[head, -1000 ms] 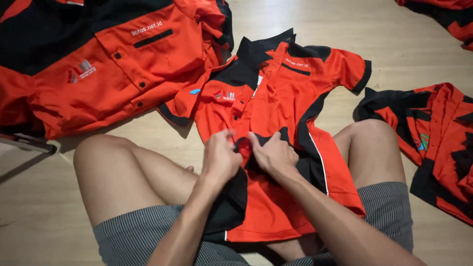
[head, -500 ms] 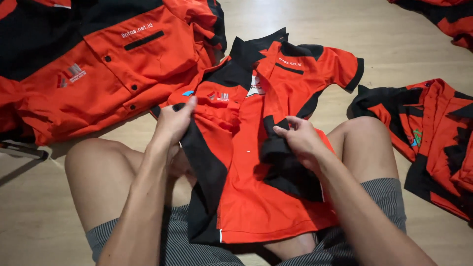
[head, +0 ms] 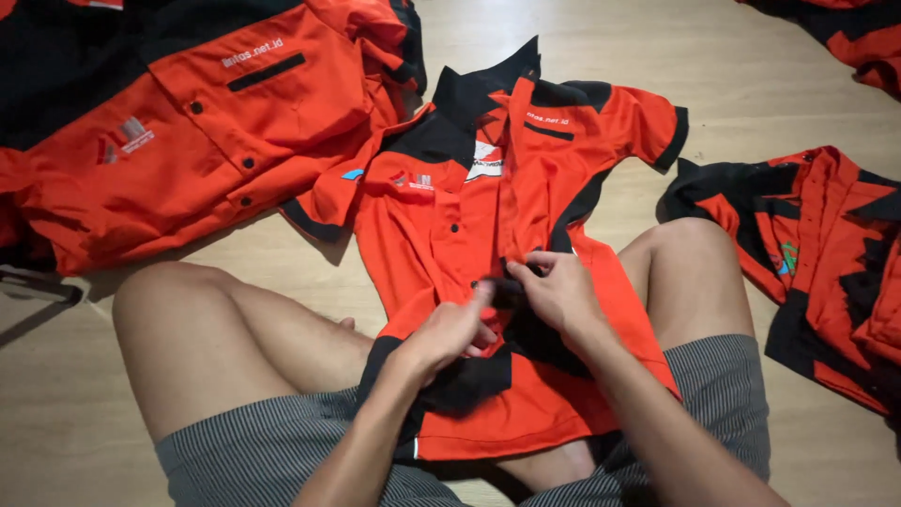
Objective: The person is buttoning up a red and black uniform shirt and then folding it while sitting on the floor.
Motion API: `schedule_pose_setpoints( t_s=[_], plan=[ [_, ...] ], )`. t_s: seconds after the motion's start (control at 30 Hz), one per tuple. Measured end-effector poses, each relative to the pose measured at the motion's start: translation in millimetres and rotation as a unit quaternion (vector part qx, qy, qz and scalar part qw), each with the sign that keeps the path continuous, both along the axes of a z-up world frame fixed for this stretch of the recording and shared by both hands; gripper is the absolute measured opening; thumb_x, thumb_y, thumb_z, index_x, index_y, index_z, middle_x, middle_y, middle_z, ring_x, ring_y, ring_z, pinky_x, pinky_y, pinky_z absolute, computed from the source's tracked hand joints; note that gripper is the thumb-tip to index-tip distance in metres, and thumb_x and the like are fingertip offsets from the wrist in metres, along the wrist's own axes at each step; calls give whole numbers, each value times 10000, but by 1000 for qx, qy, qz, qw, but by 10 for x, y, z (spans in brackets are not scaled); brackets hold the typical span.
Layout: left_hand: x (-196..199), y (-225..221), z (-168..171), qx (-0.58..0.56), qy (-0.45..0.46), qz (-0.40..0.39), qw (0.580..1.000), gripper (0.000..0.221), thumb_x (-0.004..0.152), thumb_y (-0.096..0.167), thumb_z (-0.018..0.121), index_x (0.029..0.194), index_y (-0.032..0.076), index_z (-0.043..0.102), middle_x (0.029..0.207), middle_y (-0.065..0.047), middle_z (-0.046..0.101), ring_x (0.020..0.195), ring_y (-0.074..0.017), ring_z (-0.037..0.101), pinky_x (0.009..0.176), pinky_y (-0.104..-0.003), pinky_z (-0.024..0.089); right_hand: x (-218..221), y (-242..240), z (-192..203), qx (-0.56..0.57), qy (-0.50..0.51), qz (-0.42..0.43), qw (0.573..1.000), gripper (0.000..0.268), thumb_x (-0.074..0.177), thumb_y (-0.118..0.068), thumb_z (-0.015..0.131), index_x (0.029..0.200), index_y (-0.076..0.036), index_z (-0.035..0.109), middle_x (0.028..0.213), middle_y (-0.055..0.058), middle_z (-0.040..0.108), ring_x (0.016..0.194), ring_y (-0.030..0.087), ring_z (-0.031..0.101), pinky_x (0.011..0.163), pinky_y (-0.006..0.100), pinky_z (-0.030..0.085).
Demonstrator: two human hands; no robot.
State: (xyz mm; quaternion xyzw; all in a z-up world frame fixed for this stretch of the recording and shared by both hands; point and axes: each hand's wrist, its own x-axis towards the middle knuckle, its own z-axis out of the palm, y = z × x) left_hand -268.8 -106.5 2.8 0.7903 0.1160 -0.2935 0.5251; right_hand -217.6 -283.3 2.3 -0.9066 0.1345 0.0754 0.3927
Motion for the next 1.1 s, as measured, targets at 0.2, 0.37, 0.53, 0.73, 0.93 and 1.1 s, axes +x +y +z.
schedule_pose_setpoints(
  t_s=[0.2, 0.37, 0.53, 0.73, 0.93, 1.1],
  plan=[
    [-25, 15, 13, -101, 93, 72, 988, 710, 1067, 475, 250, 1374, -59, 602, 1163, -172, 779, 920, -271, 717, 795, -395, 612, 111, -183, 190, 396, 23, -121, 910, 724, 885, -286, 832, 1503, -116, 495, 681, -21, 435, 458, 63, 411, 296, 148, 320],
    [85, -9, -492, -16, 69, 78, 994, 203, 857, 210, 760, 995, 62, 762, 757, -116, 767, 613, -173, 727, 570, -295, 594, 216, -475, 578, 536, -64, 58, 840, 626, 839, 138, 674, 1409, -101, 575, 1230, 7, 734, 1051, 138, 726, 834, 309, 630],
    [-115, -264, -335, 160, -119, -49, 979, 321, 747, 302, 888, 1031, 171, 817, 987, -184, 779, 1038, -377, 743, 869, -424, 624, 114, -567, 727, 454, -3, 163, 876, 847, 721, 254, 580, 1468, -144, 547, 1002, 56, 752, 878, 179, 740, 771, 375, 648],
    [-78, -274, -422, 157, -118, 58, 979, 269, 708, 258, 920, 965, 251, 838, 872, -102, 789, 898, -302, 777, 764, -359, 638, -54, -98, 834, -1, 75, 141, 987, 600, 907, -670, 515, 1403, -337, 573, 1409, 218, 617, 1386, 395, 527, 1193, 493, 353],
    [18, -307, -411, -7, -16, 125, 992, 287, 789, 188, 829, 1058, 91, 809, 738, -118, 772, 606, -156, 698, 603, -250, 573, 99, -21, -78, -182, -57, 173, 966, 254, 940, -422, 630, 1055, -212, 714, 1017, 178, 750, 1003, 414, 723, 822, 533, 589],
    [-163, -365, 11, 163, -97, 78, 979, 170, 787, 260, 809, 955, 251, 826, 899, -51, 807, 993, -319, 766, 820, -422, 622, -93, 89, 274, -201, 54, 121, 971, 363, 965, -162, 468, 1312, -89, 547, 1281, 219, 599, 1141, 475, 672, 975, 579, 564]
  ],
)
